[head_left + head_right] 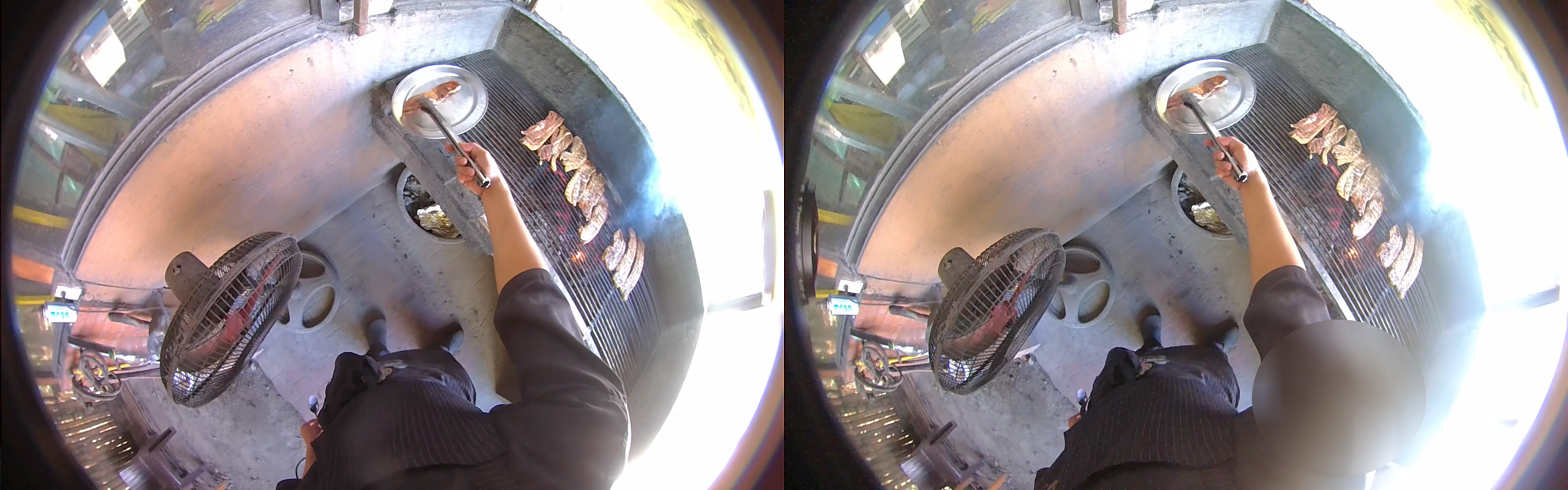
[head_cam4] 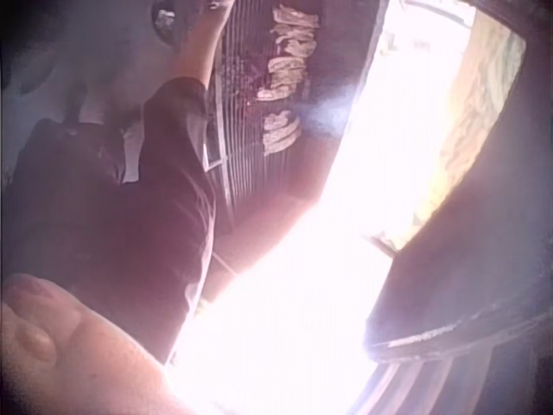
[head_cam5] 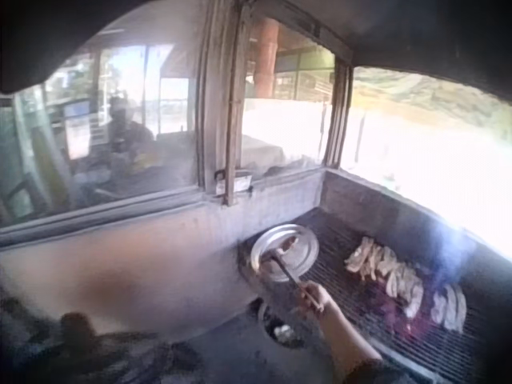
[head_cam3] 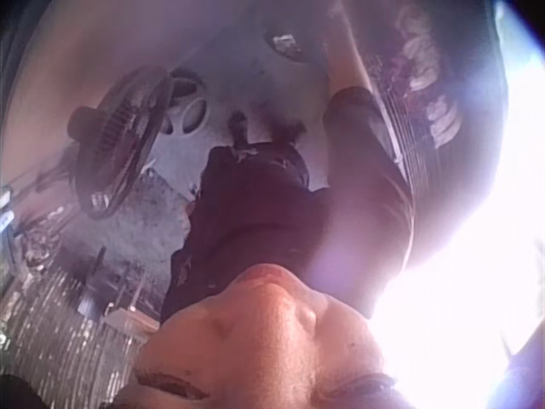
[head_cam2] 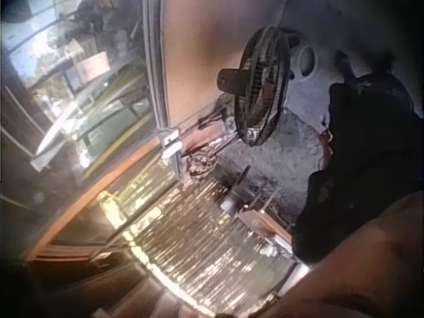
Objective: The person grills several strips of meat on a charcoal grill, using tongs to flip and rearrange the pieces. They occasionally use a spoon to baste the meat and transfer cooked pieces to a metal plate beside the grill.
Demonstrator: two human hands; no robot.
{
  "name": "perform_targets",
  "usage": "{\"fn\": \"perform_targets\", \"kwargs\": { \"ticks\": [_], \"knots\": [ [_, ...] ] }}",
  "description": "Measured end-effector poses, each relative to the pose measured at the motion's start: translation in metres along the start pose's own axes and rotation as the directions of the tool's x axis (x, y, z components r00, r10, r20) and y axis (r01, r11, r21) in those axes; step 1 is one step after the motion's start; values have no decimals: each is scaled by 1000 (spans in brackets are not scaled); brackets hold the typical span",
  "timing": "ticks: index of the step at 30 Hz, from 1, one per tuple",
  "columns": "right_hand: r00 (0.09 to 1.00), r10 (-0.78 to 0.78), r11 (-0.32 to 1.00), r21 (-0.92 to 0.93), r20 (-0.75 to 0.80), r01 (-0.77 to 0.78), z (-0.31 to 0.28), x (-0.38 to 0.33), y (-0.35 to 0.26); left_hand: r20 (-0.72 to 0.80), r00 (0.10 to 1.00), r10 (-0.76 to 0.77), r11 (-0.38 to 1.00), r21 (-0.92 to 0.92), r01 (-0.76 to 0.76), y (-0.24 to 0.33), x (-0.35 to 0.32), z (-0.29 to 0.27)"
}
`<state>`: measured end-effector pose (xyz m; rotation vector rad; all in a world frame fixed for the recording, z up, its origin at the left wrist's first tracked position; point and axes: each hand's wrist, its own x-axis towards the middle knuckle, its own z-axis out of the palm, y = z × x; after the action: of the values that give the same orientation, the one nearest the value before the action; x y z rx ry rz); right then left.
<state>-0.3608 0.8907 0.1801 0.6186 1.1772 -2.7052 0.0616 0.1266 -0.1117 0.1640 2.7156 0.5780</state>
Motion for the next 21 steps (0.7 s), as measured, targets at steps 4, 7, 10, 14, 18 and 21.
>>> {"fn": "perform_targets", "kwargs": {
  "ticks": [4,7,10,14,18,21],
  "knots": [
    [991,28,981,-187,-134,-53,2,-15,-6,26,998,51,999,7,-51,1,18,14],
    [977,8,961,-267,-213,-66,-3,-48,-18,38,987,156,984,-88,-152,5,57,0],
    [950,-147,925,-379,-275,33,-24,-103,-19,69,996,62,906,-423,-27,32,111,-30],
    [800,-400,855,-496,-446,151,-53,-213,-11,292,952,-91,602,-746,286,58,167,-33],
    [631,-368,927,-213,-683,310,-147,-337,39,444,879,-175,566,-685,459,100,203,-48],
    [572,-346,864,-14,-744,504,-192,-409,88,362,927,100,779,-608,154,98,220,-34]
  ]
}}
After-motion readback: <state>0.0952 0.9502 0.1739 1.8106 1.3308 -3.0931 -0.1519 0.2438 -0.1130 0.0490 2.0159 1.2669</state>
